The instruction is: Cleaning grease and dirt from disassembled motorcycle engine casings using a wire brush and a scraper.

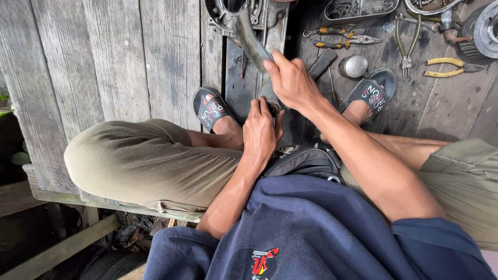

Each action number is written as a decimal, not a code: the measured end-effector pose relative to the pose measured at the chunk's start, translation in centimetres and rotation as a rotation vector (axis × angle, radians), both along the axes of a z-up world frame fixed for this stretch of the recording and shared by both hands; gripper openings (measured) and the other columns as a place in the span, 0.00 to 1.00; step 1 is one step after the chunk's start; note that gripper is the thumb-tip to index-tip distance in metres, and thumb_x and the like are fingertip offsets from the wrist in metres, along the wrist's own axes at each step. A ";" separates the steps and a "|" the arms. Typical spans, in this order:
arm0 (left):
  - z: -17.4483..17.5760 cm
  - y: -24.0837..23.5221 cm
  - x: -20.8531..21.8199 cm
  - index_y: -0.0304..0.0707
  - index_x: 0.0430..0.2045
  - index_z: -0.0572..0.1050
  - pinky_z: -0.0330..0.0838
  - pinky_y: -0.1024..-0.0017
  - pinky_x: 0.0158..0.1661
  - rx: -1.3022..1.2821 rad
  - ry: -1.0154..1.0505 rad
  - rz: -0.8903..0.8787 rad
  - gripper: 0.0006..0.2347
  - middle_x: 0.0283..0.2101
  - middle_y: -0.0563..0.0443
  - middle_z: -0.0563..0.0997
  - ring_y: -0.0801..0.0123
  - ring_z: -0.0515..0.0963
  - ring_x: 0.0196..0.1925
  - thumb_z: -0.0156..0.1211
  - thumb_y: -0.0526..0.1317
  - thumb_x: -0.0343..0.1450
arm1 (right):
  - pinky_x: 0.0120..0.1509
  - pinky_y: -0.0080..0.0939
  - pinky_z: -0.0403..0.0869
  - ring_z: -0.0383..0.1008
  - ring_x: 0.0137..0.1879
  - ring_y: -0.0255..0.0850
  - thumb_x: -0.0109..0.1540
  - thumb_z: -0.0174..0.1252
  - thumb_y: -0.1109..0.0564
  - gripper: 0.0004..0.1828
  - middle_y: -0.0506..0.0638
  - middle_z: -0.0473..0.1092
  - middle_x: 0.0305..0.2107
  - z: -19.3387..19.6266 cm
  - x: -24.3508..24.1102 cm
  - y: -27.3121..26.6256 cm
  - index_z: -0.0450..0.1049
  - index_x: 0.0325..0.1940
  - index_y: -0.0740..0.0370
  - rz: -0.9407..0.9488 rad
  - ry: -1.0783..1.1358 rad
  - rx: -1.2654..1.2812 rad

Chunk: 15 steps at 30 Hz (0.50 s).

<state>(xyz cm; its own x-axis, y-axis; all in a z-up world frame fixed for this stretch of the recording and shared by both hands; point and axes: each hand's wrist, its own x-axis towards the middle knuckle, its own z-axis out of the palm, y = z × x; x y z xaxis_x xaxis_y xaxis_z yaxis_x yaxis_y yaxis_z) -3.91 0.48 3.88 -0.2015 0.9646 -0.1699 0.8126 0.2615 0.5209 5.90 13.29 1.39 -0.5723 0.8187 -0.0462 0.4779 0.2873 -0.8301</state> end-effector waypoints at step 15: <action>-0.9 0.3 0.0 0.16 0.55 0.69 0.82 0.54 0.37 -0.027 0.017 0.029 0.27 0.44 0.38 0.72 0.43 0.82 0.44 0.63 0.46 0.70 | 0.27 0.65 0.68 0.71 0.28 0.71 0.72 0.47 0.46 0.16 0.69 0.66 0.16 -3.6 8.8 -4.5 0.68 0.42 0.61 0.087 -0.304 -0.051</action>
